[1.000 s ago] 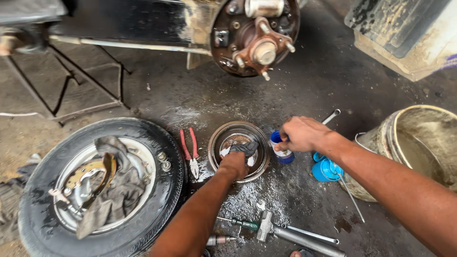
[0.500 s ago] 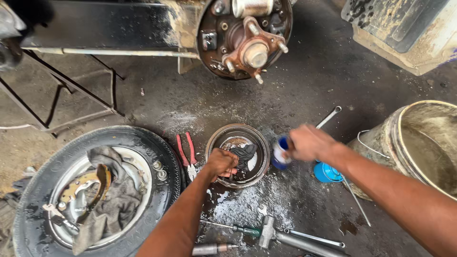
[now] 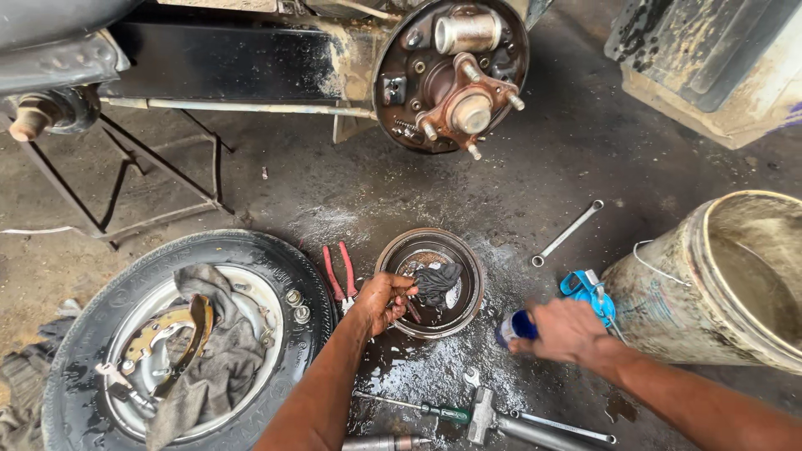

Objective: The person cleans a brake shoe and other small metal components using a rag and a liquid solvent. They repeatedly dip the rag into a blue container to apply the solvent and wipe the parts over a metal bowl to catch the runoff.

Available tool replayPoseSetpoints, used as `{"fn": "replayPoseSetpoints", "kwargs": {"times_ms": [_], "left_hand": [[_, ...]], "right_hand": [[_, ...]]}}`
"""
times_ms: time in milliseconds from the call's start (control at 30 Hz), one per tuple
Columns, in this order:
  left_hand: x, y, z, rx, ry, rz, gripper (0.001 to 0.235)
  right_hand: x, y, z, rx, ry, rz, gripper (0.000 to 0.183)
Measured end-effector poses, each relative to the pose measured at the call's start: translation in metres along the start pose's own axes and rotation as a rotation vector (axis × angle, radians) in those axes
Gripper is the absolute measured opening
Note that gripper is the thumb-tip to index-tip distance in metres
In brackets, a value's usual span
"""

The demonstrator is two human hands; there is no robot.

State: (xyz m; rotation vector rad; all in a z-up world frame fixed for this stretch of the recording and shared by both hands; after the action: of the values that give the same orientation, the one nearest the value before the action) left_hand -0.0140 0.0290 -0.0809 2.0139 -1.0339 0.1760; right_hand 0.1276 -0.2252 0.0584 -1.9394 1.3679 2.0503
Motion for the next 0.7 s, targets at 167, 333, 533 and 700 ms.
{"fn": "replayPoseSetpoints", "kwargs": {"times_ms": [167,333,533,700], "left_hand": [[0.012,0.013,-0.009,0.053,-0.212,-0.043,0.017],[0.004,0.008,-0.006,0.043,-0.212,-0.052,0.017],[-0.019,0.011,-0.007,0.004,-0.228,-0.044,0.012],[-0.019,0.021,-0.023,-0.021,-0.294,-0.075,0.019]], "right_hand": [[-0.057,-0.010,0.033,-0.252,-0.126,-0.281,0.054],[-0.045,-0.082,0.089,-0.236,-0.183,-0.150,0.065],[-0.009,-0.138,0.121,-0.264,-0.122,-0.232,0.059],[-0.050,-0.107,0.086,-0.106,-0.645,-0.115,0.039]]}}
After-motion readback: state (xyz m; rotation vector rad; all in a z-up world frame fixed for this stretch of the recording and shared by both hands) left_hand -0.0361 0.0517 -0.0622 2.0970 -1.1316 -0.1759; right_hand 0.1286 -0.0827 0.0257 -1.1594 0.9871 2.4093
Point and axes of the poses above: each hand's wrist, its own y-axis away from the middle knuckle, its own x-axis out of the palm, z = x × y, the point moved 4 cm from there along -y, towards the middle knuckle, and after that the axes turned 3 degrees about -y, right-handed, at the moved point
